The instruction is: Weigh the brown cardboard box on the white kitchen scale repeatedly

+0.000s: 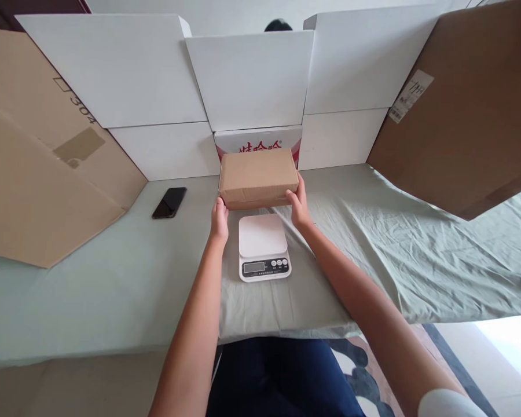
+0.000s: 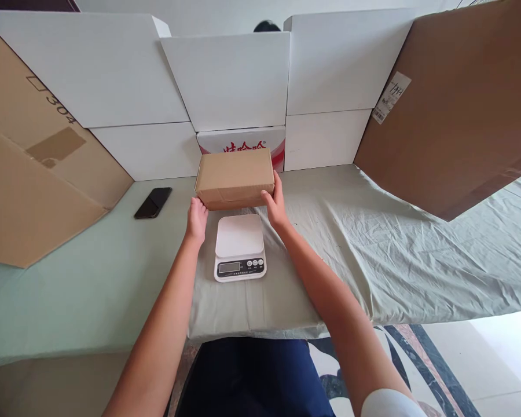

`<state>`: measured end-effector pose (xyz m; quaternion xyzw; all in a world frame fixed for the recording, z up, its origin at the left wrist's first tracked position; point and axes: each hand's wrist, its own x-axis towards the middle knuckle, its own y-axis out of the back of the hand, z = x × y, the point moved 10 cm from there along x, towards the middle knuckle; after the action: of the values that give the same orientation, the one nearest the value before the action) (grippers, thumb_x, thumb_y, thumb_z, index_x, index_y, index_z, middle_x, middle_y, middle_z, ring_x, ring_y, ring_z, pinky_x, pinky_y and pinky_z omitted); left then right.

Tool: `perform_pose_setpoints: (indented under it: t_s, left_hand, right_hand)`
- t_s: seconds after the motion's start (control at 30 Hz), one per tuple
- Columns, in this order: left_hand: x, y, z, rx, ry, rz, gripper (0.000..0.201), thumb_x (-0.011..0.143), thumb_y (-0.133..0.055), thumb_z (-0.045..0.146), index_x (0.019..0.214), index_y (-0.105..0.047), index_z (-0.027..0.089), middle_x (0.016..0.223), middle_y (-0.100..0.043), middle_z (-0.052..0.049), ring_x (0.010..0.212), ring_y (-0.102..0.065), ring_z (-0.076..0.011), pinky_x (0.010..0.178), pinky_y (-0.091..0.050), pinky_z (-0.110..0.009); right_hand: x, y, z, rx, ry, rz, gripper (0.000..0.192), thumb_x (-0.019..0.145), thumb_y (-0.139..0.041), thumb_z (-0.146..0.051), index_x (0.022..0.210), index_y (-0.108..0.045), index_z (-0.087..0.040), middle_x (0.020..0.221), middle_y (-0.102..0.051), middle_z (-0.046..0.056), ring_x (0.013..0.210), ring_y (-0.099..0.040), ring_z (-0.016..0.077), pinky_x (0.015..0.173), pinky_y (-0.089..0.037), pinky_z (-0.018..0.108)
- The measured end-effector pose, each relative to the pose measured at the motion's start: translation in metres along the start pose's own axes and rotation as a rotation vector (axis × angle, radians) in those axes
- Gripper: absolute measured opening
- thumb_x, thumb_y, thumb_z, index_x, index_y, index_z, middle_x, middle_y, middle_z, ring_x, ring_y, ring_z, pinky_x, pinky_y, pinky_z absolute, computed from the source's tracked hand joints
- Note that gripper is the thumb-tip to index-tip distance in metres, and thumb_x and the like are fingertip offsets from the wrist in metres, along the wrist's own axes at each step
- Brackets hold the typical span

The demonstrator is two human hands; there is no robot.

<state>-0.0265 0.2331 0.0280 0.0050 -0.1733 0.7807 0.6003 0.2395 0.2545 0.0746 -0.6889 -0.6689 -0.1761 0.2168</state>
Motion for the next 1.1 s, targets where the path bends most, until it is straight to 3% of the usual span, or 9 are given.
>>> perform_pose_setpoints:
  t_s: [0.13,0.27,0.43,0.67,1.1]
  left_hand:
    - [0.004,0.008,-0.033,0.011,0.067,0.047,0.07,0.096,-0.047,0.072,0.146,-0.059,0.024,0.168,-0.046,-0.01,0.161,-0.035,-0.0247,0.131,-0.027,-0.04]
    - [0.001,0.011,-0.047,0.015,0.119,0.041,0.069,0.099,-0.044,0.069,0.147,-0.058,0.022,0.165,-0.05,-0.011,0.158,-0.04,-0.0248,0.13,-0.03,-0.039]
    - [0.002,0.012,-0.046,0.017,0.121,0.054,0.07,0.099,-0.042,0.07,0.147,-0.059,0.022,0.165,-0.05,-0.011,0.158,-0.04,-0.0239,0.129,-0.032,-0.037]
    - [0.001,0.01,-0.043,0.038,0.088,0.047,0.072,0.096,-0.043,0.076,0.136,-0.066,0.02,0.153,-0.063,-0.013,0.156,-0.043,-0.0267,0.128,-0.034,-0.039]
    - [0.002,0.016,-0.048,0.061,0.051,0.076,0.077,0.091,-0.049,0.079,0.14,-0.064,0.022,0.16,-0.056,-0.012,0.154,-0.046,-0.0261,0.13,-0.031,-0.04]
  right_hand:
    - [-0.005,0.0,0.035,-0.025,-0.078,-0.001,0.075,0.086,-0.057,-0.057,0.153,-0.039,-0.027,0.166,-0.043,0.007,0.157,-0.034,0.0333,0.135,-0.023,0.054]
    - [-0.008,0.002,0.043,-0.045,-0.11,-0.014,0.069,0.088,-0.055,-0.052,0.152,-0.041,-0.031,0.165,-0.046,0.004,0.156,-0.036,0.0324,0.134,-0.024,0.054]
    - [-0.007,0.003,0.042,-0.047,-0.133,0.0,0.066,0.086,-0.055,-0.047,0.149,-0.044,-0.029,0.162,-0.05,0.005,0.153,-0.04,0.0327,0.133,-0.026,0.054]
    - [-0.008,0.002,0.041,-0.046,-0.152,-0.001,0.065,0.085,-0.055,-0.044,0.148,-0.045,-0.029,0.161,-0.051,0.004,0.152,-0.041,0.0304,0.133,-0.028,0.052]
    - [-0.007,0.004,0.044,-0.05,-0.145,0.008,0.063,0.084,-0.057,-0.043,0.145,-0.049,-0.029,0.16,-0.052,0.005,0.151,-0.042,0.0311,0.133,-0.026,0.053]
